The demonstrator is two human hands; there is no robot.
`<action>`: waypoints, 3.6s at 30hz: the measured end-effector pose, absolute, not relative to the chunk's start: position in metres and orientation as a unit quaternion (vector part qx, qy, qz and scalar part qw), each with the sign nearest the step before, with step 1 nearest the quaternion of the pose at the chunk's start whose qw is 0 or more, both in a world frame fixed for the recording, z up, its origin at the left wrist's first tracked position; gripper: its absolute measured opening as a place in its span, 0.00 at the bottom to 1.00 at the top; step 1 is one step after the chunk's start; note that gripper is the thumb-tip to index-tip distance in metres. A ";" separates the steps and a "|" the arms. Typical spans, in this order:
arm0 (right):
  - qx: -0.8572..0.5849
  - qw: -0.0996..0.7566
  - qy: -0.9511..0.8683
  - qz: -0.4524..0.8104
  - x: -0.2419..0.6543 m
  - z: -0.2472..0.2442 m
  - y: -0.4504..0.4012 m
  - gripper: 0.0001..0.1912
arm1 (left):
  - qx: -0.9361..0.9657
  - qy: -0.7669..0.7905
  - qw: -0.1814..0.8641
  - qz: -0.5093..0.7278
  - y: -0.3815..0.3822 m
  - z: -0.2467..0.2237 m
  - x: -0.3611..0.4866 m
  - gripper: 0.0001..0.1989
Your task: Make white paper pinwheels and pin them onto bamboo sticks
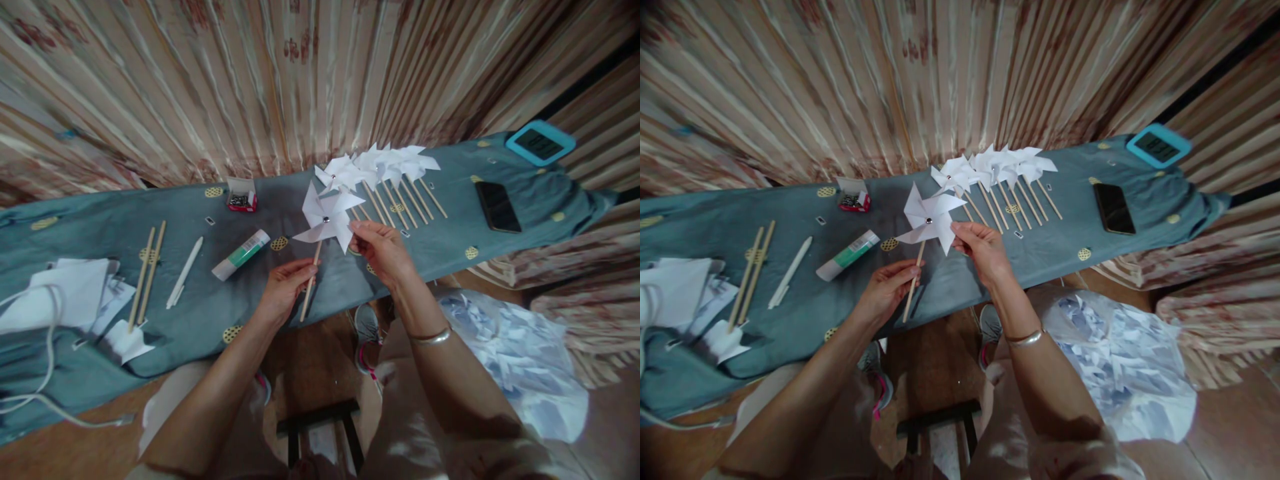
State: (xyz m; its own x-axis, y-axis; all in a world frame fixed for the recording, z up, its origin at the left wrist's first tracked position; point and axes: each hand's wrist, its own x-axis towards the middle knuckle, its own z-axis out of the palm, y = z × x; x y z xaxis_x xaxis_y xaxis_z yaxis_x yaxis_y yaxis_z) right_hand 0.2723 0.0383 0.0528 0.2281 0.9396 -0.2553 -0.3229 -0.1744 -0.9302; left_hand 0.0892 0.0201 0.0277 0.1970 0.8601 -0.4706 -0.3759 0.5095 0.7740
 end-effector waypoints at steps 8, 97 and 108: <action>-0.531 0.564 -0.282 0.566 0.271 0.051 0.037 0.16 | 0.260 0.472 0.724 0.431 0.021 0.023 0.089 0.20; -0.527 0.534 -0.253 0.610 0.259 0.050 0.036 0.18 | 0.251 0.469 0.724 0.439 0.021 0.023 0.088 0.20; -0.523 0.532 -0.249 0.617 0.253 0.048 0.036 0.19 | 0.255 0.469 0.721 0.443 0.021 0.023 0.088 0.20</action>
